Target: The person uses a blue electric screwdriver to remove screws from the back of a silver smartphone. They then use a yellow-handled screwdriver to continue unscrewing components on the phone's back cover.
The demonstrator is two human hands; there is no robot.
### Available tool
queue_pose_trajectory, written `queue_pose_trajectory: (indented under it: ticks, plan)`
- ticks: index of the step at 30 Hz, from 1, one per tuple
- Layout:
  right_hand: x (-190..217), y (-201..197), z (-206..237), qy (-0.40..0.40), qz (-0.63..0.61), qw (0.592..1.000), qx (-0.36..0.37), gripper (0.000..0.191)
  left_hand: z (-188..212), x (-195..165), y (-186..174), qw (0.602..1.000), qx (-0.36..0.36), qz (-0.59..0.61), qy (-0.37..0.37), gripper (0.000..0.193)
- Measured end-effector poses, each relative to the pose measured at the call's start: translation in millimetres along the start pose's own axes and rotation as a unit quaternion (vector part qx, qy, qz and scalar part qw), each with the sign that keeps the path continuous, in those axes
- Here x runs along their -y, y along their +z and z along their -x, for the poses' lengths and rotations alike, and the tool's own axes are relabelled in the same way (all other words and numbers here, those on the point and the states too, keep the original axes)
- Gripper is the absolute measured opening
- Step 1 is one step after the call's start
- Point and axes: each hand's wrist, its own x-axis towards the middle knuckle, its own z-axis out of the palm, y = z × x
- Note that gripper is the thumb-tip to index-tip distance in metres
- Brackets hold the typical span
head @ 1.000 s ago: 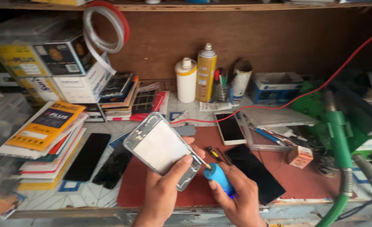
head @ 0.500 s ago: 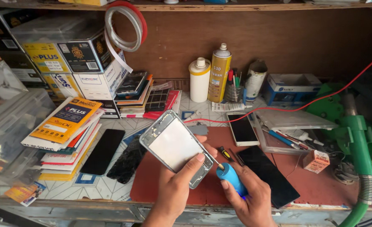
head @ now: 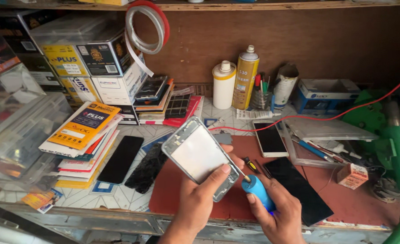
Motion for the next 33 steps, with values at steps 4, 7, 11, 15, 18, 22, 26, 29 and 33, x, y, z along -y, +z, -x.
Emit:
queue_pose_trajectory:
  ticks: [4,7,11,15,18,22,26,29,33]
  plan:
    - [-1,0,0,0.003,-0.001,1.000,-0.001,0.040,2,2,1,1.000,0.013,0.003,0.002,0.037]
    - [1,0,1,-0.006,-0.009,1.000,-0.006,0.040,3,1,2,1.000,0.014,0.018,-0.001,0.038]
    - [2,0,0,0.001,-0.007,1.000,0.001,0.039,1,-1,0,1.000,0.002,0.011,-0.004,0.040]
    - [2,0,-1,-0.014,0.000,1.000,-0.002,0.039,2,0,0,1.000,0.001,0.022,-0.003,0.040]
    - [2,0,0,-0.005,-0.009,1.000,0.000,0.040,3,2,0,1.000,-0.002,0.026,-0.012,0.040]
    - [1,0,0,-0.010,-0.003,1.000,-0.001,0.040,4,5,0,1.000,0.008,0.024,-0.006,0.038]
    - [2,1,0,0.018,-0.008,1.000,0.000,0.039,5,7,0,1.000,0.016,0.013,-0.007,0.037]
    - [3,1,0,0.024,-0.010,1.000,0.001,0.038,5,8,0,1.000,0.023,0.007,0.002,0.036]
    - [3,1,-1,0.006,-0.014,1.000,-0.003,0.038,5,10,-1,1.000,0.022,0.000,0.003,0.036]
